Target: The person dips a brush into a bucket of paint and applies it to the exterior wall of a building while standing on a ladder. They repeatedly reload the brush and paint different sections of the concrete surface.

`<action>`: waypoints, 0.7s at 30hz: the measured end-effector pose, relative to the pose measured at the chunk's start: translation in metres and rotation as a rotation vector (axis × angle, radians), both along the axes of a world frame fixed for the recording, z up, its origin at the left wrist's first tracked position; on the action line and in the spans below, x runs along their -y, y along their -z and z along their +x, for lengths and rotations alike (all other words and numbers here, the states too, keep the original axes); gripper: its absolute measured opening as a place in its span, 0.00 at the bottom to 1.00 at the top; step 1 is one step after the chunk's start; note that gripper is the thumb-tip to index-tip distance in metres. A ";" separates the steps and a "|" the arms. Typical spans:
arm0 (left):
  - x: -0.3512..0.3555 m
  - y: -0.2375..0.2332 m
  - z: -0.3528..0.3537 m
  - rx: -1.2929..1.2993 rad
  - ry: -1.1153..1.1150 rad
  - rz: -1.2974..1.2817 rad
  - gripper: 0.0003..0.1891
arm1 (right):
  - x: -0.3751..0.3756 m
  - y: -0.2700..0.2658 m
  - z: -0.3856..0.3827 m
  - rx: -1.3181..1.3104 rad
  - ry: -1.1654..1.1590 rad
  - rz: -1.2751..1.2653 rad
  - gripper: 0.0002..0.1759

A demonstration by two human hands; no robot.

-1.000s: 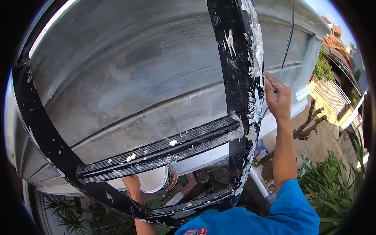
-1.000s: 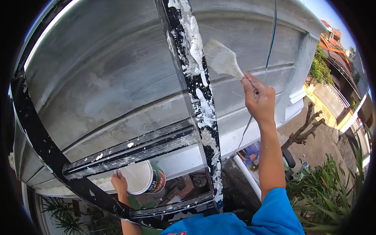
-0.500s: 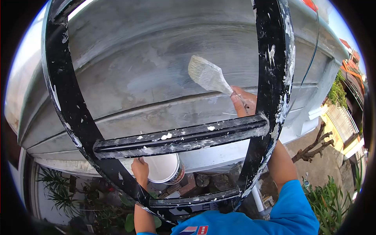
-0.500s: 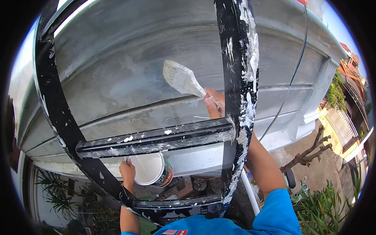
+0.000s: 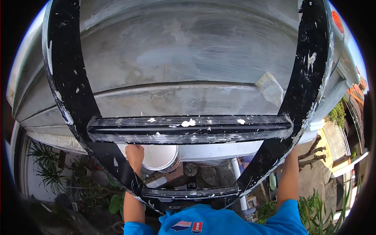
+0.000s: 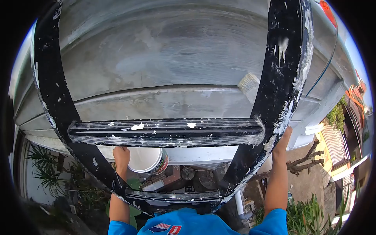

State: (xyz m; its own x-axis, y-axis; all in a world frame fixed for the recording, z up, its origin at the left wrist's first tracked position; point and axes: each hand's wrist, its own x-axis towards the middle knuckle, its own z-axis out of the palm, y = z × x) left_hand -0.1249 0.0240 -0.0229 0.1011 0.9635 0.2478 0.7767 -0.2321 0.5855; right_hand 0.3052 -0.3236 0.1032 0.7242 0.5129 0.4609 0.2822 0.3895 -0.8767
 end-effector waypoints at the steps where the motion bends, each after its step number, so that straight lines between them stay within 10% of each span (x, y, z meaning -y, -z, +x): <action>1: 0.003 -0.006 0.002 0.027 0.018 0.011 0.09 | -0.003 0.003 0.004 0.161 0.014 -0.104 0.17; 7: 0.007 -0.013 0.003 -0.013 -0.025 -0.034 0.07 | -0.087 -0.045 -0.089 1.066 0.152 -0.682 0.18; 8: 0.007 -0.013 0.002 -0.020 -0.017 -0.018 0.07 | -0.113 -0.041 -0.094 1.148 0.108 -0.381 0.14; 13: 0.007 -0.016 0.003 -0.049 -0.021 -0.008 0.10 | -0.186 -0.078 -0.143 1.162 0.044 -0.293 0.16; 21: 0.008 -0.012 -0.001 -0.075 -0.048 -0.081 0.09 | -0.083 -0.077 -0.087 0.795 0.413 -0.465 0.15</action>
